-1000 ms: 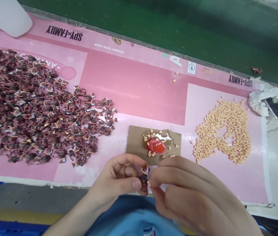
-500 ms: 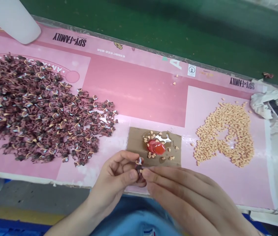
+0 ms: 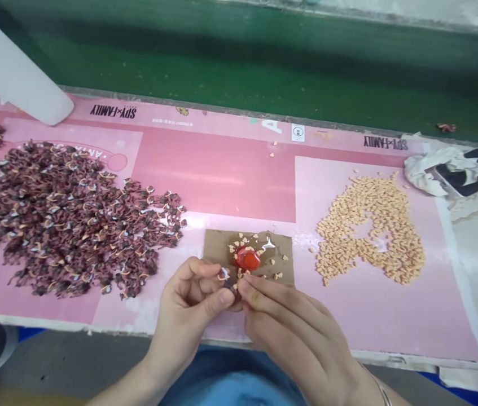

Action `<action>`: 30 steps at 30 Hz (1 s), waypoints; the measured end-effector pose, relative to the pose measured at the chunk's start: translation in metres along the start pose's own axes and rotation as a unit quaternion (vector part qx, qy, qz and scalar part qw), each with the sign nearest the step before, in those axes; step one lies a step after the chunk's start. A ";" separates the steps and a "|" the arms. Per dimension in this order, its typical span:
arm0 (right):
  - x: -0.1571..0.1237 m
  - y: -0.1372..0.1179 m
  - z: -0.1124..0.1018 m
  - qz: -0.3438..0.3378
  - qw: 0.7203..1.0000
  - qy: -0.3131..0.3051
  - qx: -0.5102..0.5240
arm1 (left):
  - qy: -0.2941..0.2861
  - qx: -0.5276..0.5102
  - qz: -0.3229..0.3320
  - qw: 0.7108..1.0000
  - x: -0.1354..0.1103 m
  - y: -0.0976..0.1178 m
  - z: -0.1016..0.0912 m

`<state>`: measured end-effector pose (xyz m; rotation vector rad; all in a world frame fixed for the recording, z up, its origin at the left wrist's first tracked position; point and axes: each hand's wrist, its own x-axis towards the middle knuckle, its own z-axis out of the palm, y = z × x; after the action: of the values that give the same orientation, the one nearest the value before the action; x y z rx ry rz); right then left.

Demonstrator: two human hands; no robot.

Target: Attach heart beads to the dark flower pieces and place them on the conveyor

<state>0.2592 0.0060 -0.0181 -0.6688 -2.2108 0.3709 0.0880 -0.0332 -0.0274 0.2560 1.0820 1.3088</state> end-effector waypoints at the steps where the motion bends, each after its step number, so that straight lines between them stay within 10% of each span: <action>1: 0.003 0.002 0.000 0.002 1.000 -0.008 0.007 | 0.008 0.024 0.030 0.999 0.001 0.004 0.003; 8: -0.010 0.025 -0.023 0.197 0.974 0.085 0.078 | -0.081 0.350 0.230 0.904 0.036 0.060 0.018; 12: -0.047 0.041 -0.038 0.310 0.926 0.208 0.061 | -0.009 0.534 0.268 0.802 0.127 0.105 0.030; 16: -0.072 0.051 -0.050 0.373 0.890 0.258 0.036 | 0.080 0.571 0.298 0.761 0.239 0.144 0.048; 20: -0.090 0.060 -0.056 0.418 0.865 0.277 0.020 | 0.126 0.614 0.308 0.716 0.301 0.162 0.055; 25: -0.117 0.079 -0.069 0.429 0.876 0.215 -0.050 | 0.138 0.675 0.303 0.658 0.314 0.169 0.043; 30: -0.121 0.083 -0.088 0.344 0.915 0.066 -0.200 | 0.125 0.721 0.306 0.609 0.268 0.160 0.025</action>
<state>0.4215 0.0086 -0.0715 -1.6561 -1.8705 0.2016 -0.0294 0.2575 -0.0351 1.8350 2.2537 0.6618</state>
